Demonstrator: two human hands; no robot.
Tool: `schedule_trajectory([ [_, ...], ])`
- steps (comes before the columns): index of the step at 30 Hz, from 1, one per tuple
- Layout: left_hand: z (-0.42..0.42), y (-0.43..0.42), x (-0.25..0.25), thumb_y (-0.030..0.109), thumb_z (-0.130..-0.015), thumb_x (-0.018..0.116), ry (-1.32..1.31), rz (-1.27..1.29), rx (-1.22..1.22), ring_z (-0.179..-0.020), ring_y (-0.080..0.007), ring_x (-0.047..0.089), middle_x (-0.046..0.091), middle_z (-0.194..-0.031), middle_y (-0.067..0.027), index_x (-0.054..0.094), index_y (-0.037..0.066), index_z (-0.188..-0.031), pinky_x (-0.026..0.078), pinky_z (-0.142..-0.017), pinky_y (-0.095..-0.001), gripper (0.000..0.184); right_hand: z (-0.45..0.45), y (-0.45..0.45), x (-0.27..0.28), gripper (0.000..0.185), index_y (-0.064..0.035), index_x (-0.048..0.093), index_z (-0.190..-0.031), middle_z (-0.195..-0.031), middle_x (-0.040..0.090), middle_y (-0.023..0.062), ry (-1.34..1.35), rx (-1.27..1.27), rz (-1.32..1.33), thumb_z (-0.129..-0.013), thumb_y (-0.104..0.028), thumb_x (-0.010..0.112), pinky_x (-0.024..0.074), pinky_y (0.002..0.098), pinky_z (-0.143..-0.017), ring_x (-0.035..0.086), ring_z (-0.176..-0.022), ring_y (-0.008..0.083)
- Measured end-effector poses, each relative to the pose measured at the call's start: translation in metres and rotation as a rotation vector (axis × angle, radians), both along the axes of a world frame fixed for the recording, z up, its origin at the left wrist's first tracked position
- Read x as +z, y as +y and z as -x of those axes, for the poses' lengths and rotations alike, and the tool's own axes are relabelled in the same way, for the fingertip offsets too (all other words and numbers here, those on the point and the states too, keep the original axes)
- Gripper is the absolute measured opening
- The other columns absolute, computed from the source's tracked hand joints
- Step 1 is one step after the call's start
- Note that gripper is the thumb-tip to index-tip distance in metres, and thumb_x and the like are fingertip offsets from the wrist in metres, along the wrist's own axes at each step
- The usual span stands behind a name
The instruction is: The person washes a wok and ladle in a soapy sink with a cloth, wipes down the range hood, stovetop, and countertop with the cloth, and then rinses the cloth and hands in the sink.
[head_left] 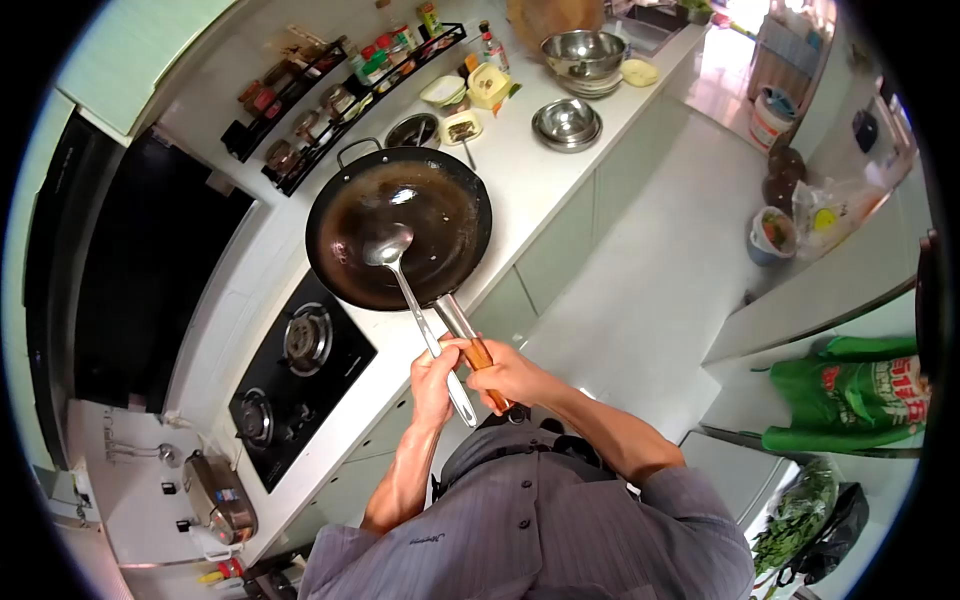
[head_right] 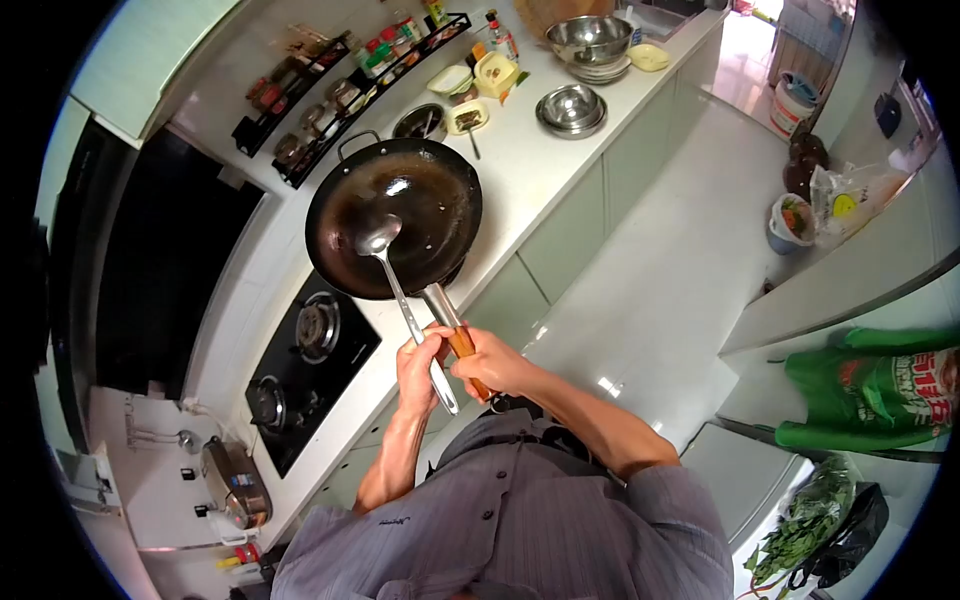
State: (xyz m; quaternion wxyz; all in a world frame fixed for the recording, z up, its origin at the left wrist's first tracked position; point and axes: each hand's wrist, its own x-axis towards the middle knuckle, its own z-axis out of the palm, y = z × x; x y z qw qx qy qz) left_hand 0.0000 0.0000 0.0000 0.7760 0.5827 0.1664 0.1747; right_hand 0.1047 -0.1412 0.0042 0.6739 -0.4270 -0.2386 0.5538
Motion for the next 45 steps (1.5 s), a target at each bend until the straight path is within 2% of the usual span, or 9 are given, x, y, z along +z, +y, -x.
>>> schedule_trajectory([
  [3,-0.006,-0.001,0.007,0.013,-0.101,0.055,0.102,0.003,-0.017,-0.113,-0.0303,0.065,0.069,-0.116,-0.0186,0.071,-0.004,-0.104,0.048,-0.106,-0.0436,0.023,0.004,-0.008,0.012,0.044,0.0024,0.045,-0.128,-0.064,0.056,0.0085,-0.011,-0.048,0.098,-0.087,-0.005,0.059,0.0452,0.0325,-0.042,0.056,-0.046,0.0167],
  [6,-0.087,-0.025,0.007,0.010,-0.101,0.052,0.081,-0.054,-0.098,-0.099,-0.0178,0.064,0.073,-0.108,-0.0128,0.070,-0.003,-0.104,0.049,-0.094,-0.0342,0.023,-0.059,-0.034,0.020,0.037,0.0019,0.048,-0.121,-0.069,0.056,0.0063,-0.091,-0.161,0.180,-0.086,-0.005,0.060,0.0451,0.0310,-0.044,0.057,-0.050,0.0159],
  [9,-0.151,-0.041,-0.002,0.011,-0.101,0.053,0.136,-0.051,-0.209,-0.100,-0.0175,0.063,0.072,-0.108,-0.0115,0.070,-0.003,-0.106,0.048,-0.096,-0.0341,0.023,-0.108,-0.059,0.023,0.036,0.0016,0.048,-0.119,-0.069,0.056,0.0062,-0.119,-0.281,0.254,-0.086,-0.005,0.061,0.0449,0.0305,-0.044,0.057,-0.051,0.0157],
  [10,-0.175,-0.049,0.001,0.012,-0.101,0.055,0.085,-0.076,-0.243,-0.093,-0.0125,0.059,0.069,-0.099,-0.0050,0.072,-0.002,-0.107,0.047,-0.086,-0.0303,0.023,-0.127,-0.067,0.017,0.035,0.0004,0.048,-0.118,-0.069,0.056,0.0055,-0.146,-0.319,0.269,-0.087,-0.005,0.061,0.0443,0.0309,-0.044,0.057,-0.052,0.0153],
  [15,-0.288,-0.087,0.019,0.012,-0.101,0.055,-0.030,-0.093,-0.478,-0.095,-0.0119,0.060,0.067,-0.101,-0.0046,0.071,-0.003,-0.107,0.048,-0.088,-0.0302,0.023,-0.206,-0.116,0.045,0.045,0.0003,0.049,-0.130,-0.069,0.054,0.0027,-0.126,-0.496,0.332,-0.086,-0.004,0.061,0.0440,0.0295,-0.044,0.058,-0.051,0.0146],
  [20,-0.414,-0.144,0.033,0.010,-0.101,0.053,-0.094,-0.103,-0.736,-0.095,-0.0126,0.060,0.066,-0.100,-0.0042,0.071,-0.002,-0.106,0.047,-0.090,-0.0299,0.023,-0.290,-0.171,0.061,0.064,-0.0121,0.046,-0.149,-0.068,0.051,0.0010,-0.166,-0.729,0.329,-0.087,0.000,0.058,0.0446,0.0293,-0.043,0.058,-0.050,0.0139],
  [27,-0.551,-0.235,0.010,0.010,-0.100,0.053,-0.046,-0.041,-0.977,-0.098,-0.0137,0.063,0.070,-0.103,-0.0056,0.071,-0.003,-0.106,0.047,-0.094,-0.0303,0.023,-0.387,-0.249,0.049,0.069,-0.0107,0.043,-0.151,-0.069,0.052,0.0015,-0.103,-0.956,0.294,-0.085,0.003,0.057,0.0457,0.0304,-0.044,0.058,-0.050,0.0146],
  [34,-0.704,-0.331,-0.022,0.014,-0.098,0.055,0.103,0.036,-1.019,-0.093,-0.0119,0.062,0.070,-0.098,-0.0029,0.072,0.000,-0.105,0.048,-0.089,-0.0290,0.023,-0.541,-0.347,0.009,0.067,-0.0078,0.041,-0.151,-0.086,0.056,0.0060,-0.019,-0.972,0.374,-0.087,0.000,0.057,0.0473,0.0324,-0.047,0.058,-0.053,0.0164],
  [45,-0.917,-0.411,-0.006,0.017,-0.100,0.054,0.223,0.145,-0.726,-0.091,-0.0136,0.064,0.070,-0.098,-0.0043,0.070,0.000,-0.108,0.050,-0.087,-0.0296,0.024,-0.801,-0.431,0.028,0.053,-0.0016,0.051,-0.137,-0.076,0.057,0.0045,-0.048,-0.688,0.446,-0.084,-0.001,0.057,0.0477,0.0321,-0.047,0.058,-0.052,0.0153],
])
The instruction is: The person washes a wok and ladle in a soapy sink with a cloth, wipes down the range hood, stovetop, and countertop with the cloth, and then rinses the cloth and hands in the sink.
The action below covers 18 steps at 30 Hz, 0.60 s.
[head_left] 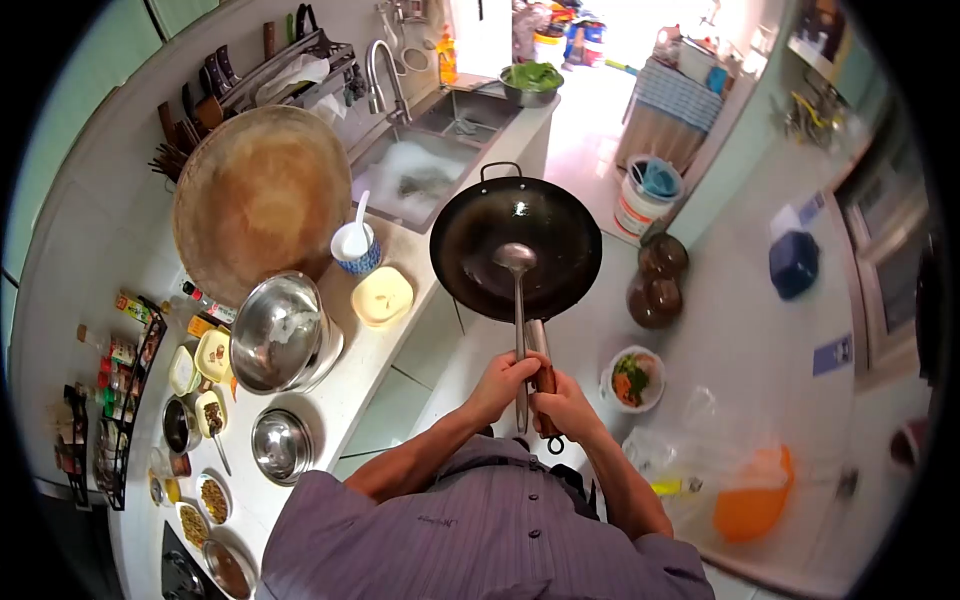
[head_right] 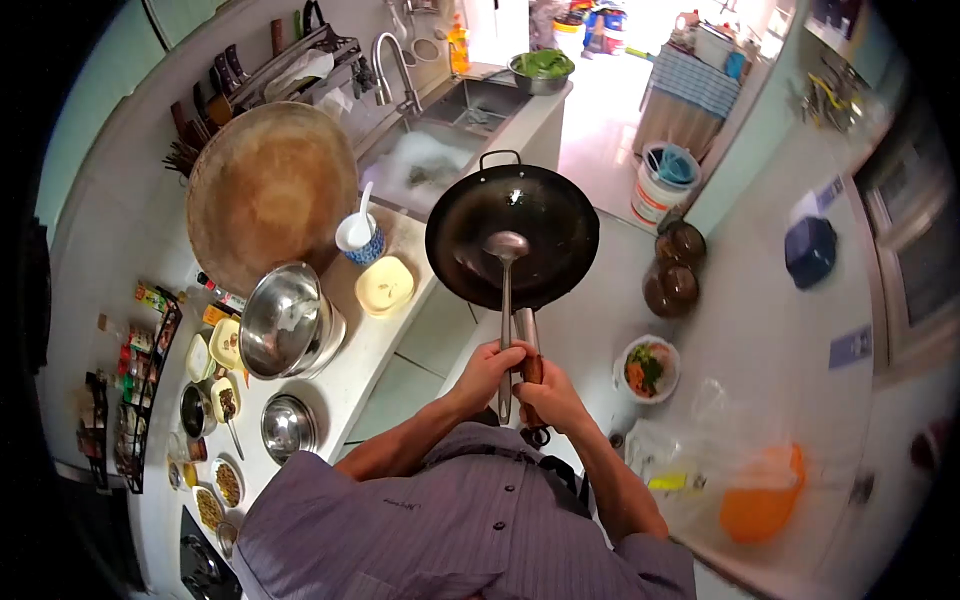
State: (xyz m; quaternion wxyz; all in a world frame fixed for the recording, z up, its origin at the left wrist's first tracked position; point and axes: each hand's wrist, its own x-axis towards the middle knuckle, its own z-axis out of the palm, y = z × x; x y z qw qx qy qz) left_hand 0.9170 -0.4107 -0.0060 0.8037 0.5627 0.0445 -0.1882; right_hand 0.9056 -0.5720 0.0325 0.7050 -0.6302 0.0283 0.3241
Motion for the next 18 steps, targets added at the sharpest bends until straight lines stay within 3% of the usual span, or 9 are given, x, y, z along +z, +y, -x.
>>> schedule_trajectory([
  [2,-0.038,0.002,-0.008,0.017,-0.101,0.054,-0.022,0.003,0.042,-0.090,-0.0141,0.065,0.070,-0.097,-0.0052,0.069,0.001,-0.107,0.051,-0.085,-0.0294,0.023,-0.041,0.003,0.008,0.036,0.0012,0.052,-0.118,-0.074,0.055,0.0047,-0.027,0.049,-0.032,-0.082,-0.003,0.055,0.0479,0.0325,-0.045,0.059,-0.052,0.0167],
  [6,-0.120,0.017,-0.022,0.014,-0.102,0.051,0.015,0.150,0.152,-0.088,-0.0156,0.066,0.070,-0.096,-0.0083,0.067,0.000,-0.107,0.052,-0.084,-0.0302,0.022,-0.136,0.020,0.001,0.040,0.0019,0.051,-0.122,-0.074,0.055,0.0047,-0.078,0.135,-0.023,-0.083,-0.002,0.054,0.0480,0.0326,-0.045,0.059,-0.051,0.0166],
  [8,-0.167,0.027,-0.036,0.013,-0.102,0.050,-0.018,0.222,0.173,-0.088,-0.0163,0.066,0.070,-0.096,-0.0095,0.067,-0.001,-0.106,0.053,-0.084,-0.0307,0.022,-0.187,0.030,-0.006,0.044,0.0009,0.055,-0.127,-0.080,0.060,0.0073,-0.173,0.198,0.066,-0.083,-0.003,0.057,0.0498,0.0319,-0.052,0.061,-0.058,0.0164],
  [11,-0.239,0.043,-0.056,0.013,-0.103,0.049,-0.092,0.296,0.276,-0.088,-0.0179,0.066,0.070,-0.095,-0.0110,0.065,-0.001,-0.104,0.053,-0.085,-0.0316,0.022,-0.271,0.047,-0.045,0.041,0.0022,0.058,-0.122,-0.082,0.064,0.0102,-0.267,0.245,0.248,-0.083,-0.008,0.060,0.0525,0.0328,-0.057,0.066,-0.065,0.0178],
  [13,-0.290,0.056,-0.057,0.013,-0.102,0.049,-0.078,0.355,0.346,-0.088,-0.0180,0.066,0.070,-0.095,-0.0111,0.065,-0.001,-0.104,0.053,-0.085,-0.0319,0.022,-0.328,0.068,-0.024,0.039,0.0027,0.058,-0.119,-0.082,0.065,0.0112,-0.262,0.307,0.358,-0.082,-0.010,0.061,0.0532,0.0342,-0.057,0.066,-0.064,0.0187],
  [14,-0.327,0.057,-0.026,0.014,-0.102,0.049,-0.084,0.410,0.370,-0.088,-0.0181,0.066,0.070,-0.096,-0.0113,0.065,-0.001,-0.104,0.053,-0.086,-0.0322,0.022,-0.367,0.075,0.018,0.038,0.0033,0.059,-0.117,-0.081,0.065,0.0122,-0.280,0.322,0.466,-0.082,-0.012,0.063,0.0539,0.0356,-0.058,0.067,-0.064,0.0195],
  [18,-0.385,0.115,-0.056,0.014,-0.100,0.051,-0.061,0.409,0.371,-0.093,-0.0194,0.067,0.070,-0.102,-0.0129,0.066,0.000,-0.099,0.053,-0.089,-0.0360,0.021,-0.432,0.128,-0.010,0.039,0.0034,0.056,-0.116,-0.082,0.068,0.0174,-0.341,0.440,0.550,-0.083,-0.014,0.064,0.0550,0.0389,-0.055,0.070,-0.060,0.0247],
])
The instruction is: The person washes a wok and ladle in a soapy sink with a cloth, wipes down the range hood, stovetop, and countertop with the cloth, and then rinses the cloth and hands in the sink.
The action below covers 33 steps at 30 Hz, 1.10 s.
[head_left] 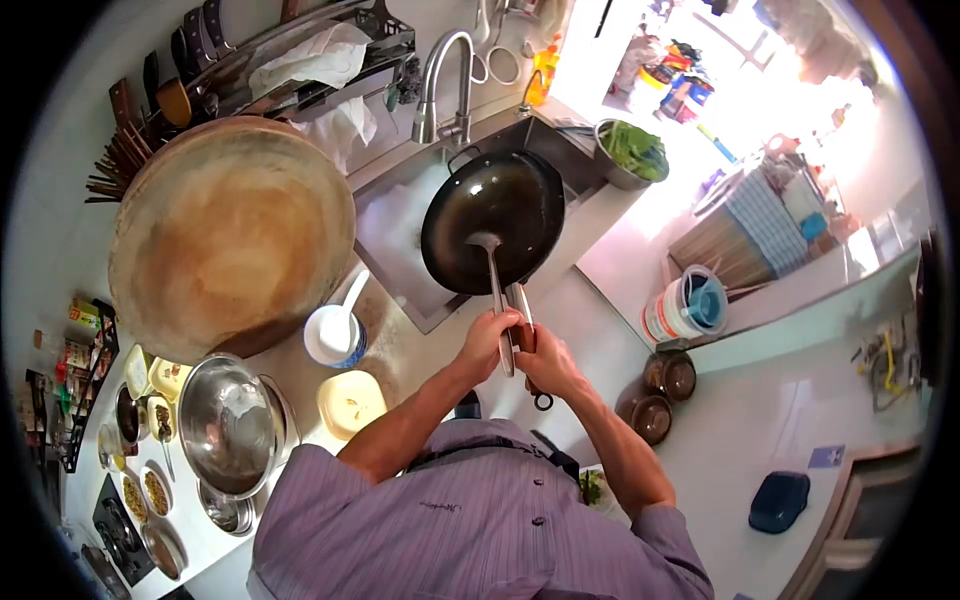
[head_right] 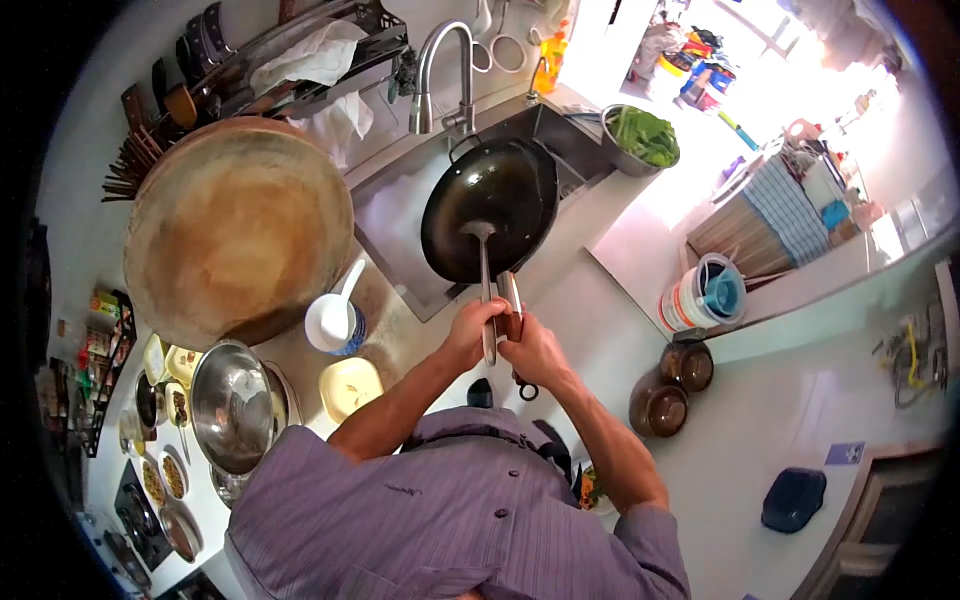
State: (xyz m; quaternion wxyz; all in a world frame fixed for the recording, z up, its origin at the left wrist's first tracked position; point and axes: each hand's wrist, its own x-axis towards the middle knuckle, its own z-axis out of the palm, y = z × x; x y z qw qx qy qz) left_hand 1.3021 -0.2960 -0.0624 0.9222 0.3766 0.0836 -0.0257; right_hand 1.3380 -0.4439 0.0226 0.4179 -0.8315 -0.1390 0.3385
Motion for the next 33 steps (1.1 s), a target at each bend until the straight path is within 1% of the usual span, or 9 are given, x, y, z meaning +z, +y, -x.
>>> schedule_trajectory([
  [5,-0.047,0.026,-0.017,0.015,-0.100,0.049,0.048,0.177,0.069,-0.098,-0.0234,0.067,0.071,-0.108,-0.0159,0.066,0.001,-0.094,0.052,-0.093,-0.0381,0.022,-0.069,0.032,-0.015,0.055,0.0030,0.055,-0.129,-0.106,0.071,0.0270,-0.103,0.215,0.214,-0.084,-0.027,0.067,0.0530,0.0482,-0.090,0.067,-0.104,0.0448],
  [8,-0.070,0.038,-0.033,0.015,-0.100,0.050,0.086,0.217,0.162,-0.098,-0.0224,0.067,0.071,-0.106,-0.0153,0.065,0.003,-0.093,0.053,-0.091,-0.0364,0.020,-0.095,0.055,-0.001,0.055,0.0018,0.055,-0.129,-0.106,0.071,0.0269,-0.115,0.279,0.329,-0.086,-0.032,0.065,0.0529,0.0483,-0.089,0.068,-0.103,0.0437],
  [9,-0.073,0.041,-0.019,0.015,-0.096,0.055,0.129,0.239,0.208,-0.086,-0.0188,0.065,0.068,-0.090,-0.0076,0.065,0.004,-0.091,0.052,-0.082,-0.0333,0.015,-0.101,0.062,-0.002,0.050,0.0008,0.059,-0.124,-0.107,0.071,0.0273,-0.146,0.273,0.309,-0.089,-0.035,0.062,0.0514,0.0488,-0.092,0.066,-0.108,0.0445],
  [13,-0.087,0.061,-0.028,0.016,-0.095,0.056,0.206,0.267,0.287,-0.084,-0.0191,0.065,0.068,-0.089,-0.0069,0.064,0.004,-0.090,0.051,-0.080,-0.0340,0.015,-0.134,0.084,-0.030,0.044,0.0019,0.061,-0.118,-0.096,0.072,0.0237,-0.211,0.347,0.257,-0.091,-0.032,0.061,0.0543,0.0453,-0.081,0.071,-0.093,0.0390],
  [18,-0.105,0.066,-0.029,0.020,-0.094,0.059,0.355,0.316,0.323,-0.085,-0.0192,0.065,0.067,-0.088,-0.0059,0.064,0.006,-0.087,0.051,-0.077,-0.0326,0.017,-0.183,0.091,-0.043,0.031,0.0001,0.062,-0.101,-0.069,0.060,0.0081,0.445,0.331,0.073,-0.093,-0.030,0.063,0.0465,0.0349,-0.054,0.058,-0.056,0.0178],
  [22,-0.126,0.075,-0.026,0.018,-0.094,0.060,0.392,0.377,0.330,-0.086,-0.0216,0.064,0.064,-0.086,-0.0052,0.061,0.006,-0.084,0.050,-0.081,-0.0360,0.016,-0.215,0.093,-0.059,0.029,-0.0036,0.062,-0.095,-0.069,0.059,0.0055,0.698,0.318,-0.012,-0.095,-0.033,0.063,0.0458,0.0345,-0.052,0.056,-0.056,0.0177],
  [25,-0.122,0.074,-0.027,0.022,-0.094,0.059,0.331,0.424,0.463,-0.091,-0.0258,0.065,0.062,-0.089,-0.0090,0.059,0.007,-0.084,0.050,-0.086,-0.0377,0.018,-0.236,0.097,-0.054,0.049,-0.0002,0.062,-0.097,-0.074,0.063,0.0092,0.783,0.614,-0.061,-0.097,-0.049,0.061,0.0530,0.0333,-0.056,0.061,-0.058,0.0193],
  [30,-0.122,0.078,0.015,0.027,-0.091,0.062,0.323,0.485,0.636,-0.093,-0.0336,0.065,0.066,-0.105,-0.0180,0.065,0.002,-0.110,0.053,-0.089,-0.0438,0.032,-0.279,0.110,-0.060,0.051,-0.0004,0.067,-0.104,-0.085,0.070,0.0149,0.929,0.992,-0.124,-0.102,-0.049,0.052,0.0561,0.0317,-0.062,0.069,-0.070,0.0209],
  [33,-0.128,0.095,0.022,0.021,-0.090,0.063,0.179,0.515,0.762,-0.092,-0.0338,0.065,0.065,-0.106,-0.0250,0.067,-0.002,-0.110,0.055,-0.088,-0.0447,0.030,-0.311,0.115,-0.086,0.045,-0.0009,0.069,-0.106,-0.087,0.071,0.0157,0.432,1.193,-0.217,-0.100,-0.043,0.054,0.0579,0.0387,-0.073,0.072,-0.078,0.0272],
])
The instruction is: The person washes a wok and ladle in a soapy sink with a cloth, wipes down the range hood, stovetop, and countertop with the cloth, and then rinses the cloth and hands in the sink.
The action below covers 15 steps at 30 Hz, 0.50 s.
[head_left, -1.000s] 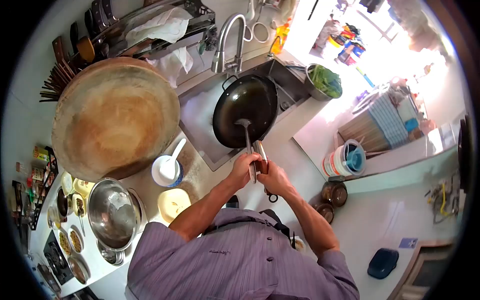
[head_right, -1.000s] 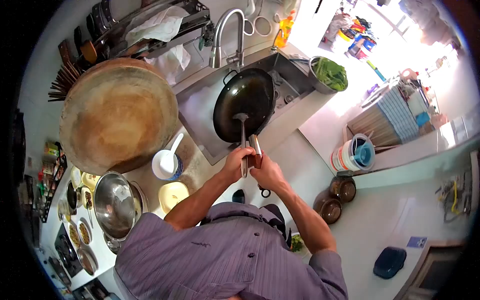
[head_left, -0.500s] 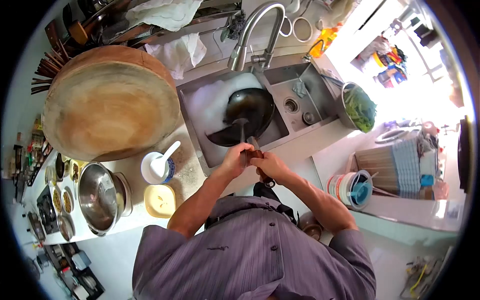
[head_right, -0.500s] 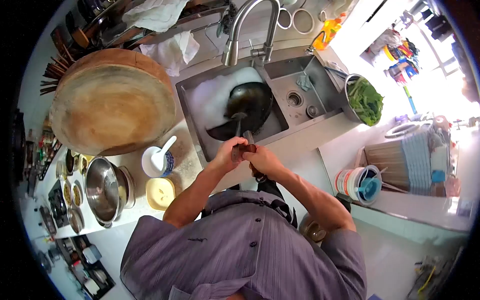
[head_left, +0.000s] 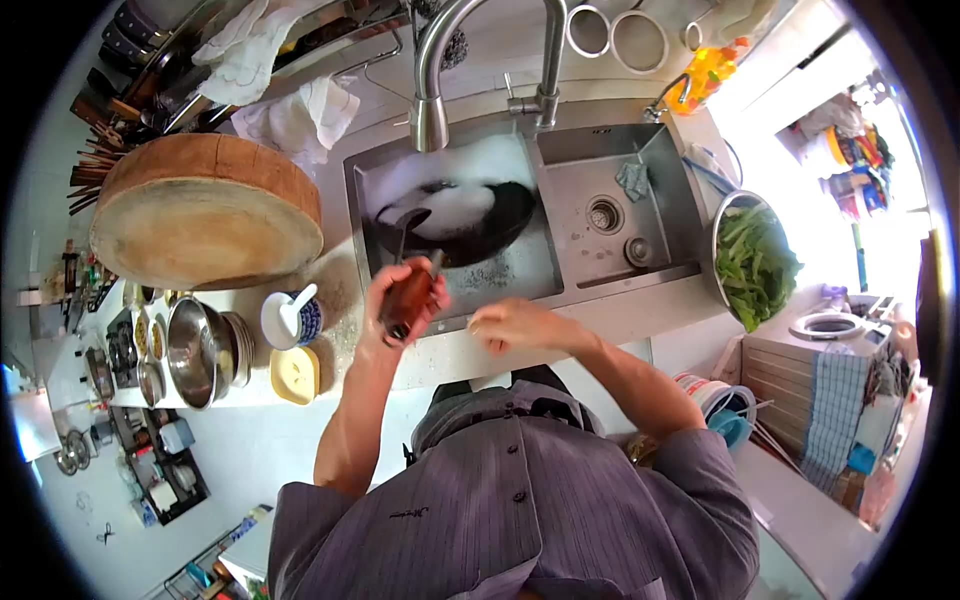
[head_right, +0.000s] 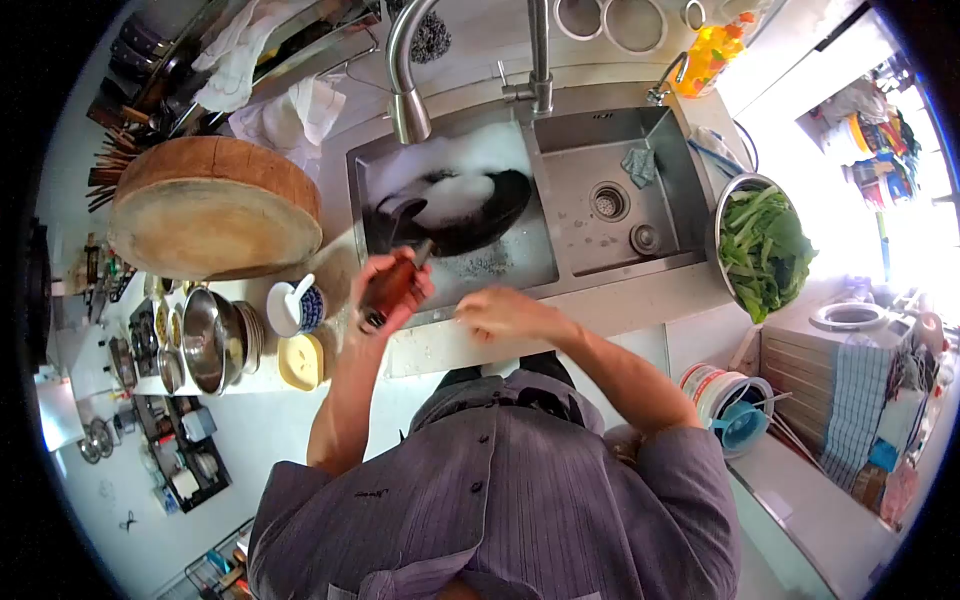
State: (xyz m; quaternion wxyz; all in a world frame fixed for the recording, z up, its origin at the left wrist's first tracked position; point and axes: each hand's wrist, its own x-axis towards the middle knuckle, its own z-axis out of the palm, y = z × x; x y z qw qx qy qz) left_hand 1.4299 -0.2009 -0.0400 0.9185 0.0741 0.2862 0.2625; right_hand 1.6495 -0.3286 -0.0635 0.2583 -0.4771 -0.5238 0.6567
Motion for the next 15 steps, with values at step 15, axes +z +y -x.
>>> schedule_trajectory([
  [15,-0.030,0.066,0.035,0.030,-0.093,0.063,-0.147,-0.053,0.231,-0.086,-0.0339,0.068,0.070,-0.092,-0.0151,0.069,0.000,-0.111,0.054,-0.091,-0.0465,0.035,-0.009,0.146,-0.261,0.092,0.0024,0.032,-0.154,-0.156,0.039,0.0273,-0.687,-0.281,-0.046,-0.090,-0.059,0.059,0.0376,0.0501,-0.115,0.041,-0.142,0.0415],
])
